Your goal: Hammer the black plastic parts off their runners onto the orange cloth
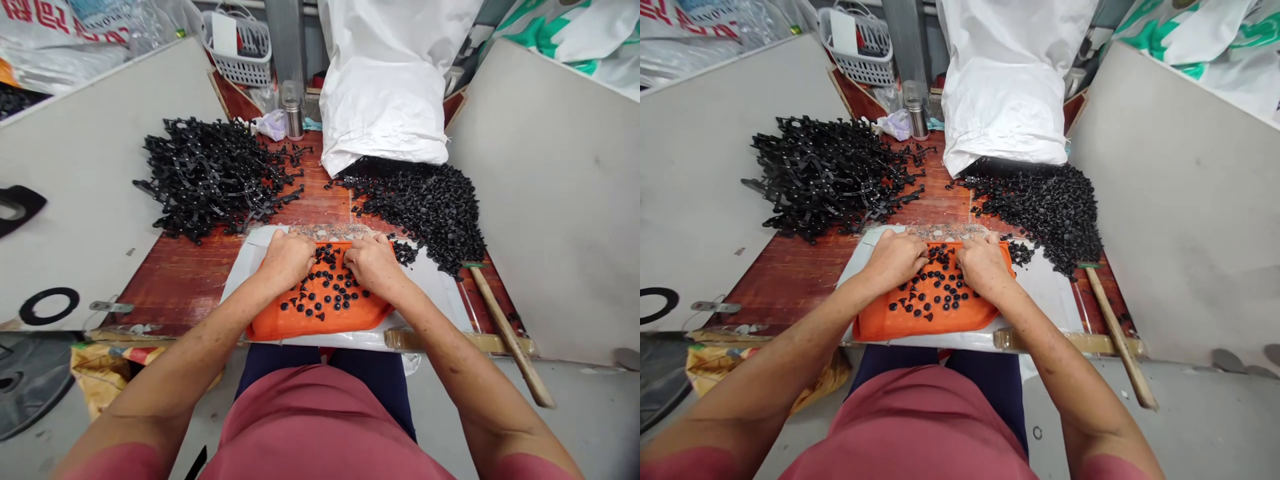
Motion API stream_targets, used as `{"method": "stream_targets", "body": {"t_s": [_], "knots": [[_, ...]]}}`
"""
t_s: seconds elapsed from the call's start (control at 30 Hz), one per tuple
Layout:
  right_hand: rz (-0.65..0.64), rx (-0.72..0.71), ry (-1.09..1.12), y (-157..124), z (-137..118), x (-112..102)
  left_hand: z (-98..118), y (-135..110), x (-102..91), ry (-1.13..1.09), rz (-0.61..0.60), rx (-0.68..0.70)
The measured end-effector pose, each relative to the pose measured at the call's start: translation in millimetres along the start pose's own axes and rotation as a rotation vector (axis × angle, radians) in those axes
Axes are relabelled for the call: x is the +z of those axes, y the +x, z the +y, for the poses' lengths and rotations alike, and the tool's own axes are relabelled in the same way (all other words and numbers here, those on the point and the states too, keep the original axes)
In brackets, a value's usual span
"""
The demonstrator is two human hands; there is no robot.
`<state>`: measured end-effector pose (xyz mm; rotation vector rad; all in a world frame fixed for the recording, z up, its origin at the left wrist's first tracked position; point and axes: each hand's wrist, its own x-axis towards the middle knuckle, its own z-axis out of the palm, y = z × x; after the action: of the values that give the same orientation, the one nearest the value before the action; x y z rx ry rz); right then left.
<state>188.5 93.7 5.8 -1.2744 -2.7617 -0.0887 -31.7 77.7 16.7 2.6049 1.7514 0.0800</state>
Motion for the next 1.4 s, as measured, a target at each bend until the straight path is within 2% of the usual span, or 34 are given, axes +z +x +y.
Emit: {"method": "stream_targets", "body": {"t_s": [0.2,0.33,0.43,0.53,0.7,0.9,1.07,1.17,1.27,1.4], "knots": [[-0.029,-0.020,-0.007,6,-7,-1,-2,2,-1.4,-0.041,-0.004,0.031],[-0.113,0.023,-0.063,9,-8,-13,-3,10,6.1,-0.093,-0.050,0.141],[-0.163,0.045,-0.102,11,-9,-21,-2,15,11.7,-0.087,0.001,0.176],[-0.129,0.018,-0.062,13,-11,-21,-1,12,10.9,-0.081,0.047,0.156],[-0.049,-0.093,0.053,17,-19,-15,-5,-7,-0.8,-0.187,0.044,0.176],[-0.077,-0.086,-0.024,20,-28,-20,4,-19,-0.5,-0.127,-0.044,0.120],[-0.061,-0.085,0.028,8,-34,-25,11,-24,-0.5,-0.132,-0.067,0.099],[-0.043,-0.067,0.029,2,-38,-22,4,-34,-7.3,-0.207,-0.031,0.068],[-0.030,-0.050,0.005,-1,-41,-18,-8,-49,-12.3,-0.298,0.033,-0.032],[-0.031,-0.044,-0.010,-1,-40,-19,-16,-67,-5.5,-0.354,-0.003,-0.103]]}}
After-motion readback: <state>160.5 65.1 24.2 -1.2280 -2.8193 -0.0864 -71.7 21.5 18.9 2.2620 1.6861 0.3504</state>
